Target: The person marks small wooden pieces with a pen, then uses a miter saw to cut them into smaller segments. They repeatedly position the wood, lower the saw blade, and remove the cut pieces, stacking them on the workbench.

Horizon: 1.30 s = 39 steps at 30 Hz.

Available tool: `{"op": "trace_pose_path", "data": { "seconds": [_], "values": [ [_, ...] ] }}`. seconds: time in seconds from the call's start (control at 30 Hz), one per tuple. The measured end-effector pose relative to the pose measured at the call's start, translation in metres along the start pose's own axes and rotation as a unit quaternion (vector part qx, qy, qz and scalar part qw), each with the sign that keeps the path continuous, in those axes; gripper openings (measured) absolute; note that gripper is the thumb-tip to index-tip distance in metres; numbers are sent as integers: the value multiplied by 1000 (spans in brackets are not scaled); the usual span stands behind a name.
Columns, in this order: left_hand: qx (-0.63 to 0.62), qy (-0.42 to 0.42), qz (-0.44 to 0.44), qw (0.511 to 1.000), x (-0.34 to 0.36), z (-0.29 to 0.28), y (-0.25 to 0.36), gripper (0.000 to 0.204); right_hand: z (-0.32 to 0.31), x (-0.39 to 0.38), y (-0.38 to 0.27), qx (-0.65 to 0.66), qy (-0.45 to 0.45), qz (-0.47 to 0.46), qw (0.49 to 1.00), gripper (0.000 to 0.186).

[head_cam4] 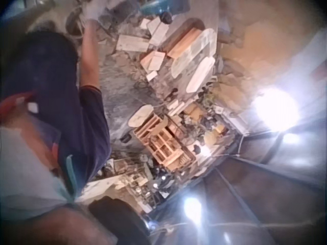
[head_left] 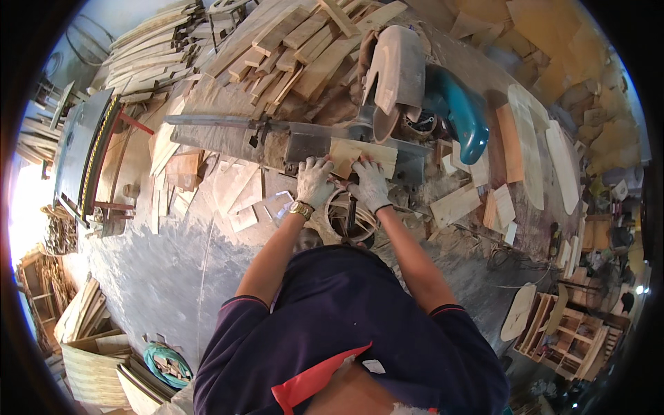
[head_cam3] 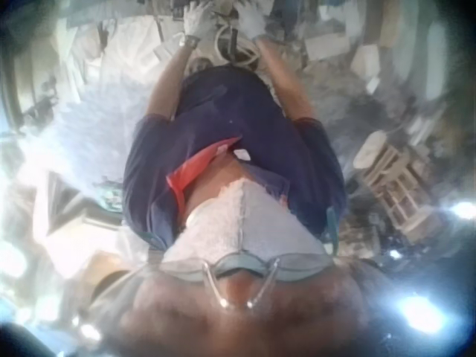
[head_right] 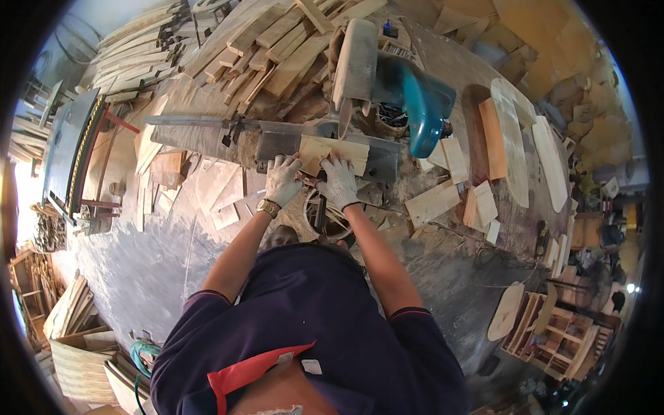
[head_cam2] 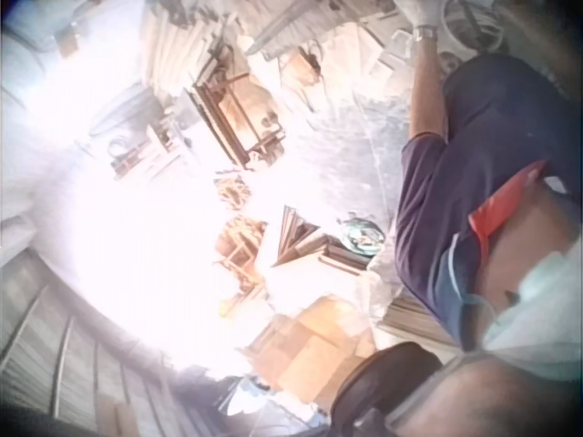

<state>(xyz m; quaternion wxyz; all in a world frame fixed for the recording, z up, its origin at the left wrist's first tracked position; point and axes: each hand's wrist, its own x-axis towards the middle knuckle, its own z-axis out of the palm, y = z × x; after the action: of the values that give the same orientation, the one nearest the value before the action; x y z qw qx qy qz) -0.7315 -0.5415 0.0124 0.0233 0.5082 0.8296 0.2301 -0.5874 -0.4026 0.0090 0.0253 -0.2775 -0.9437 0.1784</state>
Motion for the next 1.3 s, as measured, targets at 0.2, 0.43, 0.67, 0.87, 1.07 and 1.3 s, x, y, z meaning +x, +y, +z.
{"op": "trace_pose_path", "data": {
  "seconds": [0.2,0.43,0.67,0.87,1.07,1.3],
  "values": [
    [14,9,29,999,4,11,-12,23,7,17,7,-2,9,-15,1000,70],
    [-11,27,33,999,14,20,-17,16,6,20,13,-10,16,-19,1000,67],
    [-50,29,39,998,18,24,-25,12,13,20,13,-34,48,-22,998,61],
    [-61,28,62,996,19,23,-28,12,13,19,12,-16,72,-29,997,62],
    [-25,-16,65,997,21,22,-30,16,-22,-11,29,121,194,19,973,48],
    [4,39,112,993,20,32,-34,22,-231,-32,29,281,430,115,850,45]
  ]
}}
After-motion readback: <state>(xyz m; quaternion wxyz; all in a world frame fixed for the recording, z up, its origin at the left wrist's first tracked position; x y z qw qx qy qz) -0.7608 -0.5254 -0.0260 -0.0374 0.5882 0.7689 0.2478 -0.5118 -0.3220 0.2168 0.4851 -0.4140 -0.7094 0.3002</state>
